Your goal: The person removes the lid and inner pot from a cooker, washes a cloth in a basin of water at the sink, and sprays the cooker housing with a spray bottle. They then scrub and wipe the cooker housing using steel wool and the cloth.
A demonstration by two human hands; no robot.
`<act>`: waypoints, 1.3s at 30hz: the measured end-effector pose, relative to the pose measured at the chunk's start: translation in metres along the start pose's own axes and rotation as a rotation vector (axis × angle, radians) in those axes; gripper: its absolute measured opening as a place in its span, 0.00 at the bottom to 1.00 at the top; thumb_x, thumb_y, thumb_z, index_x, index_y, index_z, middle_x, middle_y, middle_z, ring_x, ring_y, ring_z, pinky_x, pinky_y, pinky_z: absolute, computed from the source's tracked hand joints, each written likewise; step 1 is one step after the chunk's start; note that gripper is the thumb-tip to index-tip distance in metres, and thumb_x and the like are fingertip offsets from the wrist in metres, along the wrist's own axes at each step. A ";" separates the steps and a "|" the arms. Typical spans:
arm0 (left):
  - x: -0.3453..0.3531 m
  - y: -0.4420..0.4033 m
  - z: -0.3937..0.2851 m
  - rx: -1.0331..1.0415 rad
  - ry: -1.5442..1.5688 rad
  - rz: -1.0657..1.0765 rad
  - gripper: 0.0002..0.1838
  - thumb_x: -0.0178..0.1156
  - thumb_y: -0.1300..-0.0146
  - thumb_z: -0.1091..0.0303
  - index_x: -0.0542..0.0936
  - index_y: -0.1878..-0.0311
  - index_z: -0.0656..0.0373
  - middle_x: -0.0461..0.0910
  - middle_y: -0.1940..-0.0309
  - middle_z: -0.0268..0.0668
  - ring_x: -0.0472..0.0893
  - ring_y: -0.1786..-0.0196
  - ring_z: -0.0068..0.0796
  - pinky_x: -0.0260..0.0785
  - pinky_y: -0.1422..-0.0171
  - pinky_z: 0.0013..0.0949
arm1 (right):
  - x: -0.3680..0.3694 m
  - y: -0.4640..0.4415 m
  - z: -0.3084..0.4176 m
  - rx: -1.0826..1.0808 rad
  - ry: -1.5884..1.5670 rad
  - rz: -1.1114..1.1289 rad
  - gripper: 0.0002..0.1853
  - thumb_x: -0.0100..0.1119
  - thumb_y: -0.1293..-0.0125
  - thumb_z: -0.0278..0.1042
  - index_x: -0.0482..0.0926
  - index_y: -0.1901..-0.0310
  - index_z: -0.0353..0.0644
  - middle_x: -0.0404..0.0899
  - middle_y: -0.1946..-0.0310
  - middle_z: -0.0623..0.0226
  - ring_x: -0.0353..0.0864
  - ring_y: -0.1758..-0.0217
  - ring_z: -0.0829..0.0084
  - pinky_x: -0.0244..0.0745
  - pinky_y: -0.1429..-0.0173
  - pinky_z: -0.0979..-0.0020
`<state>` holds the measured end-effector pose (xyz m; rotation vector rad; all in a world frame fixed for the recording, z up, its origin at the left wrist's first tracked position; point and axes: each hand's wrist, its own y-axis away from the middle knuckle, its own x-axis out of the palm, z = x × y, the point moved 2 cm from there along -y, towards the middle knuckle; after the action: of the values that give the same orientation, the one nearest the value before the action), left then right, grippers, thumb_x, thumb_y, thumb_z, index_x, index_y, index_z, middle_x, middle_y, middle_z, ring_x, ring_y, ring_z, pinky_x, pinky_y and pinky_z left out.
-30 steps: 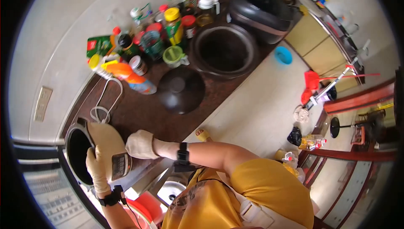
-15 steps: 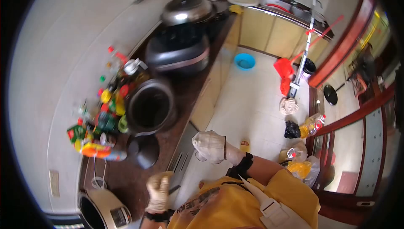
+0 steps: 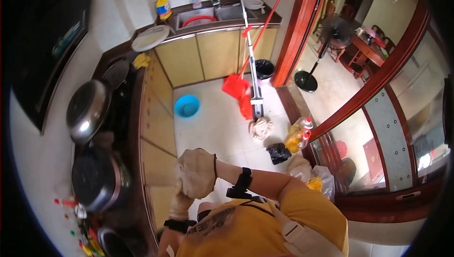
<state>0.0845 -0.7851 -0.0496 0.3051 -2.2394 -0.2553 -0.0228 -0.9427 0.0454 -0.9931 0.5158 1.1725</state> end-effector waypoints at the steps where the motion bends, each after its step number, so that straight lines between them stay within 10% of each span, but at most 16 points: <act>1: -0.014 -0.024 -0.005 -0.008 0.002 0.018 0.36 0.55 0.29 0.41 0.67 0.27 0.55 0.71 0.29 0.43 0.69 0.27 0.45 0.64 0.26 0.54 | 0.010 -0.003 -0.035 0.034 -0.335 -0.153 0.06 0.62 0.40 0.38 0.82 0.65 0.47 0.82 0.65 0.63 0.82 0.61 0.61 0.80 0.55 0.67; 3: -0.063 -0.065 -0.018 -0.004 0.007 -0.090 0.34 0.60 0.32 0.45 0.71 0.30 0.55 0.75 0.32 0.42 0.74 0.32 0.43 0.70 0.31 0.52 | 0.029 -0.026 -0.088 -0.038 -0.685 -0.018 0.07 0.59 0.36 0.38 0.83 0.63 0.47 0.83 0.62 0.64 0.81 0.60 0.63 0.79 0.52 0.68; 6: -0.082 -0.123 -0.061 -0.009 0.202 -0.182 0.33 0.61 0.32 0.47 0.71 0.30 0.56 0.76 0.34 0.42 0.78 0.35 0.43 0.72 0.32 0.52 | 0.033 -0.006 -0.168 0.525 -1.371 0.167 0.13 0.60 0.30 0.31 0.83 0.47 0.37 0.86 0.48 0.61 0.81 0.41 0.72 0.74 0.35 0.68; 8: -0.101 -0.169 -0.089 -0.025 0.196 -0.210 0.33 0.63 0.33 0.47 0.72 0.32 0.59 0.77 0.35 0.42 0.78 0.35 0.42 0.72 0.32 0.50 | 0.065 0.042 -0.263 0.536 -0.363 0.353 0.19 0.55 0.26 0.43 0.82 0.44 0.38 0.84 0.50 0.54 0.83 0.50 0.56 0.77 0.41 0.63; 13: -0.182 -0.339 -0.137 0.014 0.481 -0.160 0.31 0.59 0.29 0.48 0.72 0.34 0.63 0.80 0.43 0.43 0.81 0.43 0.42 0.77 0.40 0.42 | 0.048 0.127 -0.461 1.039 -0.893 -0.265 0.22 0.63 0.30 0.38 0.80 0.40 0.31 0.85 0.49 0.59 0.83 0.50 0.73 0.79 0.46 0.69; 14: -0.184 -0.356 -0.149 -0.061 0.453 -0.099 0.30 0.58 0.27 0.49 0.72 0.34 0.63 0.81 0.44 0.43 0.82 0.45 0.42 0.78 0.42 0.40 | 0.023 0.130 -0.476 1.023 -0.487 -0.197 0.24 0.63 0.31 0.41 0.79 0.40 0.31 0.85 0.50 0.61 0.83 0.52 0.73 0.78 0.47 0.69; 18: -0.125 -0.441 -0.207 -0.018 0.298 -0.171 0.27 0.57 0.26 0.52 0.72 0.34 0.64 0.81 0.44 0.42 0.82 0.46 0.40 0.79 0.44 0.39 | -0.078 0.077 -0.514 1.380 -0.888 -0.560 0.23 0.67 0.32 0.38 0.78 0.37 0.41 0.82 0.56 0.68 0.79 0.56 0.80 0.75 0.51 0.78; 22: -0.105 -0.512 -0.243 -0.006 0.145 -0.343 0.26 0.56 0.24 0.56 0.71 0.32 0.64 0.81 0.43 0.42 0.81 0.43 0.35 0.76 0.41 0.36 | -0.120 0.068 -0.627 1.241 -0.706 -0.625 0.34 0.71 0.35 0.34 0.71 0.28 0.42 0.80 0.48 0.68 0.79 0.48 0.78 0.75 0.47 0.79; 24: -0.108 -0.542 -0.250 -0.049 -0.028 -0.307 0.27 0.56 0.24 0.55 0.71 0.31 0.65 0.80 0.40 0.41 0.80 0.40 0.32 0.74 0.38 0.34 | -0.174 0.011 -0.654 1.173 -0.591 -0.550 0.47 0.73 0.39 0.33 0.57 0.21 0.43 0.55 0.21 0.53 0.62 0.23 0.61 0.63 0.25 0.61; 26: -0.124 -0.561 -0.242 -0.063 -0.078 -0.387 0.27 0.55 0.24 0.56 0.73 0.32 0.67 0.80 0.41 0.40 0.79 0.40 0.30 0.73 0.37 0.33 | -0.194 0.005 -0.753 0.960 -0.013 -0.329 0.52 0.74 0.41 0.37 0.51 0.19 0.44 0.46 0.19 0.44 0.54 0.18 0.49 0.52 0.20 0.53; 32: -0.147 -0.631 -0.207 0.042 -0.297 -0.826 0.30 0.62 0.30 0.53 0.75 0.36 0.72 0.82 0.48 0.43 0.82 0.48 0.34 0.76 0.43 0.34 | -0.334 -0.211 -0.983 0.485 0.130 -0.244 0.55 0.74 0.47 0.40 0.52 0.19 0.48 0.46 0.21 0.37 0.48 0.18 0.40 0.52 0.19 0.53; 39: -0.138 -0.659 -0.153 -0.266 -0.381 -1.212 0.23 0.65 0.33 0.59 0.81 0.46 0.72 0.85 0.56 0.43 0.84 0.59 0.30 0.78 0.54 0.33 | -0.372 -0.336 -1.232 0.853 -0.014 0.280 0.49 0.72 0.46 0.39 0.59 0.21 0.55 0.46 0.19 0.45 0.56 0.19 0.49 0.59 0.21 0.60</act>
<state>0.3751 -1.3812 -0.2413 1.5396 -2.0439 -1.3068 0.3430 -2.2065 -0.1539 -0.1776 1.0536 1.0410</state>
